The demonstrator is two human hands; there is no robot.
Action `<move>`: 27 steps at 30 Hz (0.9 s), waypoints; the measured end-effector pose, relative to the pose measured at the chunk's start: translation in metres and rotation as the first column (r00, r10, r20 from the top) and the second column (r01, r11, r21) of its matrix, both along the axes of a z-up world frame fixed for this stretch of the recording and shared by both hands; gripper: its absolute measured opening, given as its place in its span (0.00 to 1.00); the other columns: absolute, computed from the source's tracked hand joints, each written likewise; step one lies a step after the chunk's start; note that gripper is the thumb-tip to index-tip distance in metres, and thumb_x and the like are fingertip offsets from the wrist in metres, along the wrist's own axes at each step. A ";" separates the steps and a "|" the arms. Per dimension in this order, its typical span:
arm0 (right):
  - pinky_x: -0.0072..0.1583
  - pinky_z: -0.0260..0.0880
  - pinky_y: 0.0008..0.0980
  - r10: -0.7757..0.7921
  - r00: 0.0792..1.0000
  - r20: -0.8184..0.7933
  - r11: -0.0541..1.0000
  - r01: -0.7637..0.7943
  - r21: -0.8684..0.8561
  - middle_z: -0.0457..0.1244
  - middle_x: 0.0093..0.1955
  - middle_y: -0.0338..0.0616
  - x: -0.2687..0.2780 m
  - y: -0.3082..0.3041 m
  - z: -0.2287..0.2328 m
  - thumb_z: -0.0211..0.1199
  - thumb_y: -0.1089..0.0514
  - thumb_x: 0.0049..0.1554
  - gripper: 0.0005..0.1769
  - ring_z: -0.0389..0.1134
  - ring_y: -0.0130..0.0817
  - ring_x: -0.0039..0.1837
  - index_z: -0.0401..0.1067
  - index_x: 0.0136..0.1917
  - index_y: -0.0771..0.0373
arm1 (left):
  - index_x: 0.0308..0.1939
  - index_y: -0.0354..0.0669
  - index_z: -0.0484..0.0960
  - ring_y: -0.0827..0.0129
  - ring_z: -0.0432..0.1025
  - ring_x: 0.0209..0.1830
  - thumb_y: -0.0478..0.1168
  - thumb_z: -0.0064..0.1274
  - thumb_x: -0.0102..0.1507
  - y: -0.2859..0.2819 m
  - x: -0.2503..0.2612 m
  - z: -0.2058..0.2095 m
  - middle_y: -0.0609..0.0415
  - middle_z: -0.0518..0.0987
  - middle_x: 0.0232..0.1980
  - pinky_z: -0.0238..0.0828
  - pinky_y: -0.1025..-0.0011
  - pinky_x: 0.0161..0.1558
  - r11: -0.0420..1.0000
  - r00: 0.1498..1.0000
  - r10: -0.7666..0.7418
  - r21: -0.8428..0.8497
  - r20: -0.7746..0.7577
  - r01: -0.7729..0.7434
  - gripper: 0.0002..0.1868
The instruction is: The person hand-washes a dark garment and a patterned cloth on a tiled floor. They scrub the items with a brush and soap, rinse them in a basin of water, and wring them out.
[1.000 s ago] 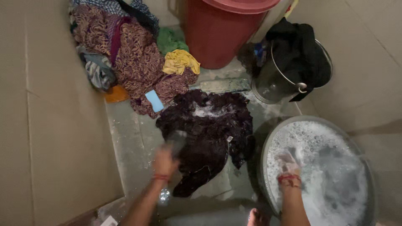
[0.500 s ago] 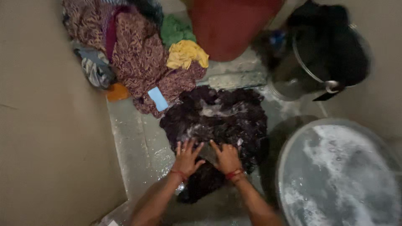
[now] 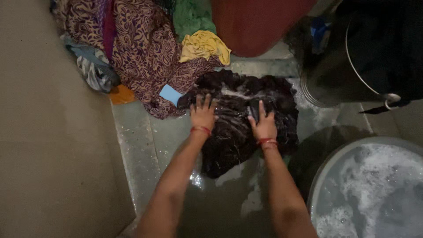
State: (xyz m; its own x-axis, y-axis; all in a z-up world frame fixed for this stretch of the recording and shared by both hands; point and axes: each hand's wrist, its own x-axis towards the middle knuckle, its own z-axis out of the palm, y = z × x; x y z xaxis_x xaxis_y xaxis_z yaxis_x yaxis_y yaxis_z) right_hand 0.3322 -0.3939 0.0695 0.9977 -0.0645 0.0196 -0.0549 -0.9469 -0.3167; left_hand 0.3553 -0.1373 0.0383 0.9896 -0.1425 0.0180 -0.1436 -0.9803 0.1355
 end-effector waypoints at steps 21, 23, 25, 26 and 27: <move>0.63 0.67 0.51 0.791 0.611 -0.030 0.604 -0.773 0.195 0.60 0.68 0.62 -0.249 0.148 -0.004 0.59 0.53 0.61 0.28 0.65 0.59 0.63 0.63 0.73 0.35 | 0.33 0.46 0.83 0.56 0.74 0.44 0.49 0.52 0.64 0.120 -0.333 -0.040 0.50 0.79 0.38 0.69 0.57 0.49 0.832 0.851 -0.521 -0.267 -0.073 0.486 0.13; 0.67 0.69 0.47 0.896 0.414 0.159 0.410 -0.910 0.060 0.58 0.77 0.50 -0.206 0.121 0.002 0.56 0.55 0.58 0.35 0.67 0.52 0.71 0.61 0.76 0.26 | 0.30 0.47 0.83 0.56 0.74 0.42 0.49 0.53 0.63 0.162 -0.368 -0.048 0.51 0.79 0.35 0.69 0.57 0.46 0.875 0.884 -0.454 -0.238 -0.108 0.421 0.13; 0.64 0.73 0.43 0.444 0.756 -0.481 0.815 -0.564 -0.134 0.68 0.65 0.44 -0.130 0.062 0.012 0.51 0.47 0.70 0.22 0.72 0.42 0.61 0.65 0.75 0.49 | 0.27 0.47 0.82 0.57 0.74 0.39 0.49 0.55 0.62 0.179 -0.383 -0.057 0.52 0.79 0.33 0.70 0.57 0.44 0.902 0.921 -0.386 -0.228 -0.045 0.367 0.14; 0.51 0.76 0.45 0.452 0.866 -0.213 0.876 -0.476 -0.078 0.66 0.69 0.44 -0.108 0.013 0.029 0.45 0.65 0.60 0.33 0.73 0.45 0.46 0.64 0.77 0.52 | 0.25 0.48 0.82 0.57 0.74 0.37 0.50 0.55 0.61 0.177 -0.387 -0.063 0.52 0.78 0.31 0.70 0.57 0.43 0.905 0.930 -0.367 -0.236 -0.009 0.355 0.14; 0.51 0.74 0.44 0.221 0.953 -0.208 0.975 -0.223 0.011 0.67 0.65 0.48 -0.101 0.012 0.031 0.48 0.59 0.62 0.27 0.72 0.46 0.46 0.66 0.74 0.56 | 0.24 0.48 0.82 0.57 0.74 0.36 0.50 0.56 0.60 0.176 -0.391 -0.066 0.53 0.78 0.30 0.70 0.57 0.42 0.907 0.936 -0.353 -0.241 0.011 0.345 0.14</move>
